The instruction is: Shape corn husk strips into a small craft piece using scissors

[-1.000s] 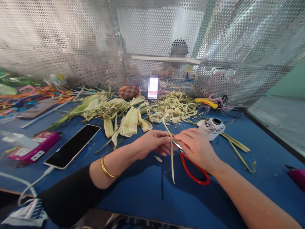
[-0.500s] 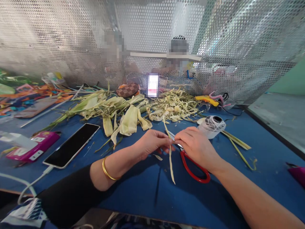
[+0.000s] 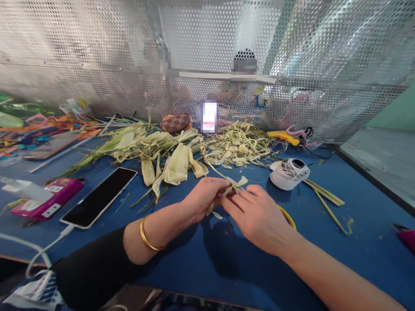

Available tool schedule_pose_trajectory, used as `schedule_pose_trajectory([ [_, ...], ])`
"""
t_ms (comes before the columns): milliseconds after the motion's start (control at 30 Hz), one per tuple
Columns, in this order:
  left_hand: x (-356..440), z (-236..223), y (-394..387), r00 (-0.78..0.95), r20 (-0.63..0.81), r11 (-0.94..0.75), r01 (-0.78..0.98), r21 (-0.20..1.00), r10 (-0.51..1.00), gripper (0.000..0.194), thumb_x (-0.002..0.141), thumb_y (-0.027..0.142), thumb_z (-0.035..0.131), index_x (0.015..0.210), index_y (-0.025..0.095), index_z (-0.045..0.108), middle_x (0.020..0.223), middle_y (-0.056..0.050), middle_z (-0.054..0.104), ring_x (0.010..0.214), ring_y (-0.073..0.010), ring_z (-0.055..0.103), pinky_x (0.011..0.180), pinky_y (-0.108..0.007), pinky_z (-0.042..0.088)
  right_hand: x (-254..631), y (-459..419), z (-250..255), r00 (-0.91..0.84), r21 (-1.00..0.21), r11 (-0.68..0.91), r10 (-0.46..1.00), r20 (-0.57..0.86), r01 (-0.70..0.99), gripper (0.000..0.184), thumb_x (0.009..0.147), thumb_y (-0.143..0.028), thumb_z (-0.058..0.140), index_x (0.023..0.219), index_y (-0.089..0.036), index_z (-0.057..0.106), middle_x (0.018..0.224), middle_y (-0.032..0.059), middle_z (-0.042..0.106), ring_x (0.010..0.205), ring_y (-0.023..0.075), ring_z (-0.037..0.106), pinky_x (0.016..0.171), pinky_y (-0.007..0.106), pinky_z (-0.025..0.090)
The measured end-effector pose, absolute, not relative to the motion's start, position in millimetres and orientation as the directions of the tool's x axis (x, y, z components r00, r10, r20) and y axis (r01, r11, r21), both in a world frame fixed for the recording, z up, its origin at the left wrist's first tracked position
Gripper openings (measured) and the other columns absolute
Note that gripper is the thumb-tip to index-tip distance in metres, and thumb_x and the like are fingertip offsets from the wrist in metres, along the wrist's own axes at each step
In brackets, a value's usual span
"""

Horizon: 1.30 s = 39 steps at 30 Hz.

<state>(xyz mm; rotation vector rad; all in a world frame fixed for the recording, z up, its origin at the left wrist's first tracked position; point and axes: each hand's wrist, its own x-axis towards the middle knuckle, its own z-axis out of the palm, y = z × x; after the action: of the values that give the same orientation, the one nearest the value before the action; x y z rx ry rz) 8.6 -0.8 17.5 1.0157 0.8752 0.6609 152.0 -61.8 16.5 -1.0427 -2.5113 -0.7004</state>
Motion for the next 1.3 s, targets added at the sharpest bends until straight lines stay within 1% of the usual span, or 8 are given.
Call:
schedule_pose_trajectory([
  [300,9.0,10.2,-2.3,0.45,-0.303,0.373,-0.076,0.925,0.84,0.005,0.065,0.018,0.071,0.066,0.013,0.07,0.062,-0.001,0.065,0.057,-0.009,0.055,0.058,-0.021,0.042,142.7,-61.7,6.5,-0.747,0.467,0.584,0.507,0.43,0.665,0.029,0.087,-0.004,0.035,0.082,-0.012,0.063,0.074,0.0087,0.062,0.066,0.0205,0.052,0.071,0.037,0.035],
  [500,9.9,11.4,-1.7,0.419,-0.284,0.358,-0.11,0.927,0.863,0.005,0.065,0.013,0.07,0.069,0.012,0.071,0.064,-0.003,0.067,0.057,-0.0088,0.057,0.059,-0.02,0.045,150.6,-60.4,7.8,-0.729,0.249,0.729,0.468,0.499,0.638,0.027,0.093,-0.009,0.035,0.086,-0.015,0.061,0.072,0.0043,0.062,0.067,0.0177,0.054,0.067,0.033,0.037],
  [667,6.7,18.8,0.6,0.471,-0.317,0.391,-0.066,0.918,0.823,0.014,0.066,0.015,0.07,0.079,0.012,0.071,0.063,-0.003,0.068,0.052,-0.0096,0.06,0.054,-0.02,0.047,170.2,-47.2,14.4,-0.378,-0.053,0.558,0.625,0.683,0.828,0.027,0.093,-0.02,0.046,0.119,-0.016,0.055,0.112,0.0131,0.064,0.103,0.0231,0.057,0.083,0.036,0.042],
  [733,5.6,21.7,0.6,0.509,-0.347,0.413,-0.019,0.911,0.788,0.014,0.068,0.014,0.069,0.082,0.012,0.071,0.068,-0.006,0.07,0.052,-0.0103,0.061,0.051,-0.019,0.046,180.8,-39.2,13.8,-0.36,-0.098,0.509,0.719,0.594,0.855,0.03,0.093,-0.026,0.048,0.121,-0.017,0.053,0.119,0.014,0.061,0.112,0.027,0.054,0.09,0.042,0.04],
  [833,5.1,23.2,0.4,0.534,-0.386,0.438,0.034,0.898,0.752,0.01,0.073,0.019,0.067,0.08,0.012,0.07,0.077,-0.008,0.073,0.054,-0.0107,0.063,0.047,-0.018,0.046,190.9,-31.8,11.3,-0.413,-0.206,0.536,0.799,0.437,0.819,0.019,0.094,-0.029,0.046,0.104,-0.02,0.059,0.098,0.007,0.069,0.093,0.0225,0.061,0.094,0.044,0.037],
  [933,5.7,21.9,1.0,0.521,-0.394,0.43,0.056,0.901,0.757,0.01,0.076,0.022,0.067,0.074,0.012,0.069,0.077,-0.008,0.072,0.052,-0.0093,0.062,0.044,-0.017,0.044,191.1,-33.0,12.8,-0.412,-0.329,0.515,0.847,0.336,0.791,0.024,0.096,-0.029,0.041,0.082,-0.02,0.058,0.077,0.002,0.065,0.072,0.0168,0.059,0.075,0.033,0.042],
  [1100,7.1,19.5,1.5,0.484,-0.392,0.392,0.107,0.914,0.782,0.013,0.076,0.02,0.067,0.065,0.012,0.066,0.068,-0.005,0.07,0.046,-0.0067,0.057,0.044,-0.017,0.043,188.1,-37.9,19.3,-0.308,-0.457,0.374,0.927,0.213,0.807,0.033,0.093,-0.031,0.043,0.063,-0.02,0.049,0.057,-0.0026,0.05,0.056,0.0125,0.047,0.053,0.024,0.031],
  [1300,8.6,19.2,-3.3,0.513,-0.385,0.341,0.182,0.922,0.767,0.015,0.07,0.022,0.071,0.06,0.012,0.064,0.06,-0.003,0.067,0.044,-0.0083,0.057,0.042,-0.018,0.042,189.4,-32.6,15.3,-0.264,-0.572,0.343,0.939,0.22,0.745,0.026,0.09,-0.033,0.046,0.078,-0.02,0.064,0.078,0.0034,0.062,0.073,0.0165,0.057,0.067,0.029,0.042],
])
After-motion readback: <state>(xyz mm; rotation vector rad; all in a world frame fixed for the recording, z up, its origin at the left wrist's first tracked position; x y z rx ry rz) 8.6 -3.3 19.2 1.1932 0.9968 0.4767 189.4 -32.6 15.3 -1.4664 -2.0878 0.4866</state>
